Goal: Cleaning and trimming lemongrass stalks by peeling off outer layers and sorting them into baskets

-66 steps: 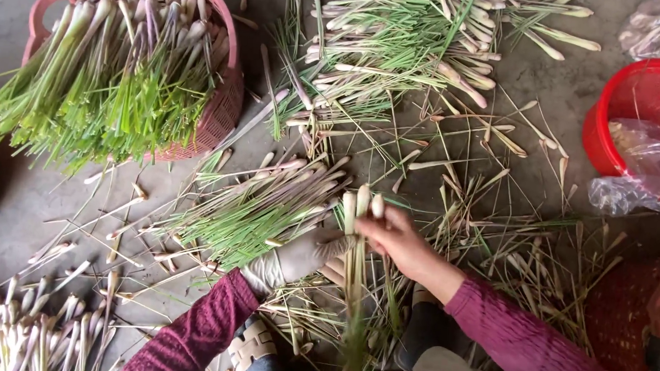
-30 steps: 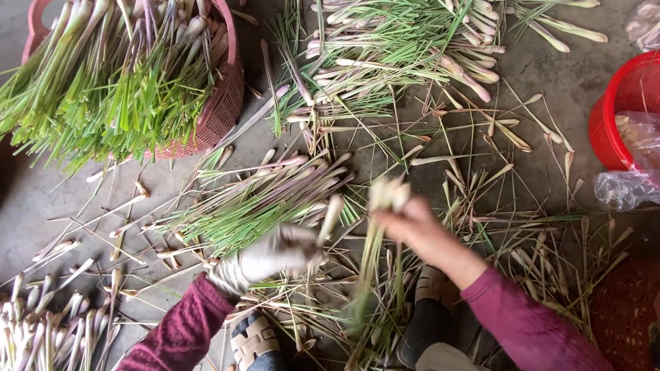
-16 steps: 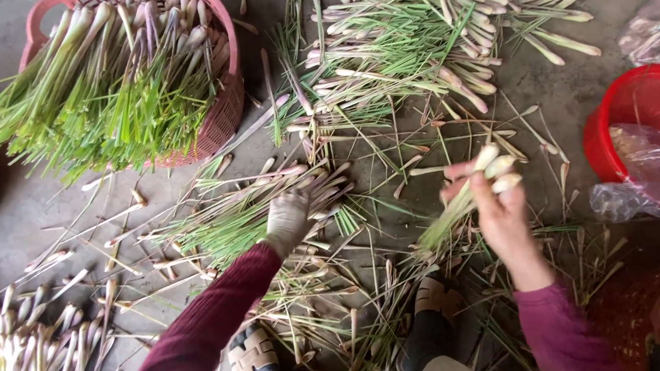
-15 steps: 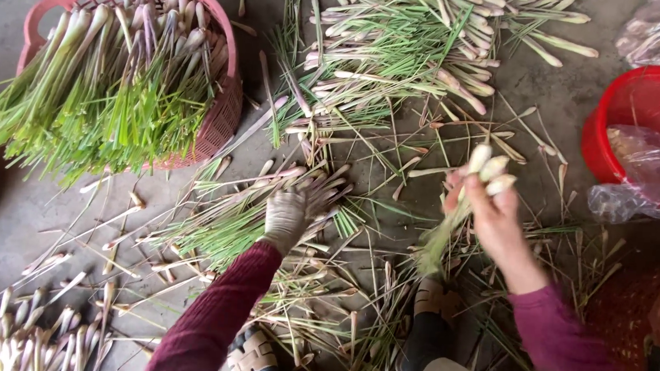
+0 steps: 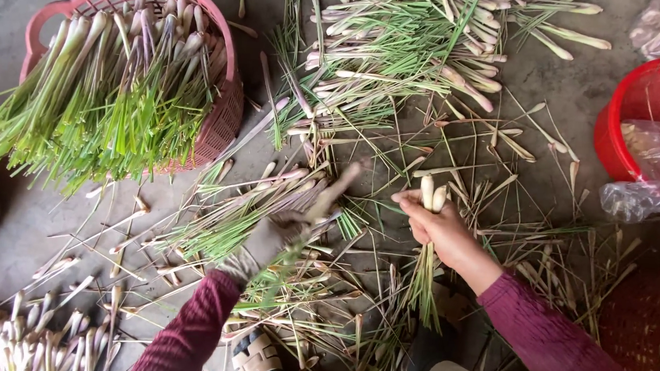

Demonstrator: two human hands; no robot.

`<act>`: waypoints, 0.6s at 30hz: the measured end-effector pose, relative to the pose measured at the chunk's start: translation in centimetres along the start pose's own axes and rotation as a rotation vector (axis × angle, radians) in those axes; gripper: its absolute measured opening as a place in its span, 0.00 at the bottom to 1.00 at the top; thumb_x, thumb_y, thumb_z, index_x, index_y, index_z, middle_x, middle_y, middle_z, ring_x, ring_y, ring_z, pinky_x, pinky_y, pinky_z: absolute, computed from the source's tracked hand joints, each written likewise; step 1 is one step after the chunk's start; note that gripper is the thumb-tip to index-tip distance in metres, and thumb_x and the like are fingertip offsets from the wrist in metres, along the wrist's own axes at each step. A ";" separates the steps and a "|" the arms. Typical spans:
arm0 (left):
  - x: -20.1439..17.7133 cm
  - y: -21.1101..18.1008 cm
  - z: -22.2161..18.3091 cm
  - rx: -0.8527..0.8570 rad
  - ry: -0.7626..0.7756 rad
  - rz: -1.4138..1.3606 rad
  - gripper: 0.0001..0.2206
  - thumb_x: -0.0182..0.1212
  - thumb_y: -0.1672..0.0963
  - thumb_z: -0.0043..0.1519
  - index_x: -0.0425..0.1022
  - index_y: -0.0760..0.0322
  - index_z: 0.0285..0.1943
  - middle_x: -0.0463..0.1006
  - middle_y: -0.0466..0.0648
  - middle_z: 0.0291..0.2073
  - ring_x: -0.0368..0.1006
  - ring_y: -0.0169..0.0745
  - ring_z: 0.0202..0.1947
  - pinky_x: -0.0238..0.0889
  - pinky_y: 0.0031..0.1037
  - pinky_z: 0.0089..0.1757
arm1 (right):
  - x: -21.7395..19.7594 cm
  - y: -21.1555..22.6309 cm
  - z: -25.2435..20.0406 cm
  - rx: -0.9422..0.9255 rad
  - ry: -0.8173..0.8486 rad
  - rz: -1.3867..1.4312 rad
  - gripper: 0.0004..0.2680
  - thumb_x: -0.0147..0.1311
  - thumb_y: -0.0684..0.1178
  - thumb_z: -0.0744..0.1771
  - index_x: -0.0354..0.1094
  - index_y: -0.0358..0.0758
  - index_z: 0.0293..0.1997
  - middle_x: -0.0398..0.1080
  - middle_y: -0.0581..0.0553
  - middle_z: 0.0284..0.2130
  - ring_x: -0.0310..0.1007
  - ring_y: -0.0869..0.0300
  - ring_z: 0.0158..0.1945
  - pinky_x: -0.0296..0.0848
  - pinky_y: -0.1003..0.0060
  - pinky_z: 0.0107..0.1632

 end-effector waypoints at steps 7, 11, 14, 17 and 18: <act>5.0 1.3 -1.4 0.051 0.357 0.591 0.16 0.60 0.52 0.64 0.75 0.44 0.62 0.83 0.44 0.49 0.81 0.47 0.48 0.75 0.39 0.49 | 0.3 -0.1 0.1 -0.010 -0.039 -0.050 0.10 0.50 0.44 0.70 0.67 0.26 0.52 0.56 0.54 0.15 0.54 0.71 0.13 0.57 0.76 0.20; 4.0 2.0 4.2 0.113 0.029 0.893 0.14 0.62 0.51 0.63 0.76 0.43 0.58 0.80 0.46 0.44 0.81 0.50 0.45 0.76 0.39 0.45 | 0.6 -0.9 0.5 0.023 -0.060 -0.076 0.10 0.50 0.45 0.70 0.68 0.27 0.52 0.59 0.53 0.16 0.56 0.70 0.14 0.58 0.75 0.20; 3.0 -0.4 7.0 0.046 0.041 0.926 0.29 0.63 0.56 0.64 0.60 0.48 0.75 0.71 0.55 0.64 0.72 0.60 0.60 0.70 0.49 0.56 | 0.6 -3.0 1.9 0.053 -0.002 -0.065 0.09 0.53 0.46 0.69 0.70 0.33 0.52 0.62 0.50 0.20 0.55 0.71 0.13 0.56 0.77 0.17; 2.9 6.4 10.9 0.057 0.028 1.306 0.16 0.72 0.46 0.51 0.80 0.40 0.47 0.82 0.41 0.36 0.82 0.47 0.41 0.77 0.38 0.41 | 1.5 -3.9 2.0 0.082 0.028 -0.092 0.10 0.54 0.46 0.69 0.70 0.31 0.52 0.64 0.48 0.21 0.56 0.70 0.13 0.57 0.77 0.17; 2.9 -0.4 8.0 0.067 0.034 1.217 0.11 0.65 0.52 0.56 0.81 0.46 0.48 0.83 0.48 0.39 0.82 0.52 0.43 0.76 0.40 0.45 | 2.0 -3.7 1.7 0.054 0.031 -0.084 0.10 0.55 0.45 0.68 0.70 0.30 0.51 0.63 0.47 0.21 0.56 0.71 0.13 0.56 0.78 0.17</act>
Point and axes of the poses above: each hand's wrist, its own z-axis towards the middle knuckle, its own x-axis out of the palm, y = z × x, the point moved 2 cm from there along z, towards the middle knuckle
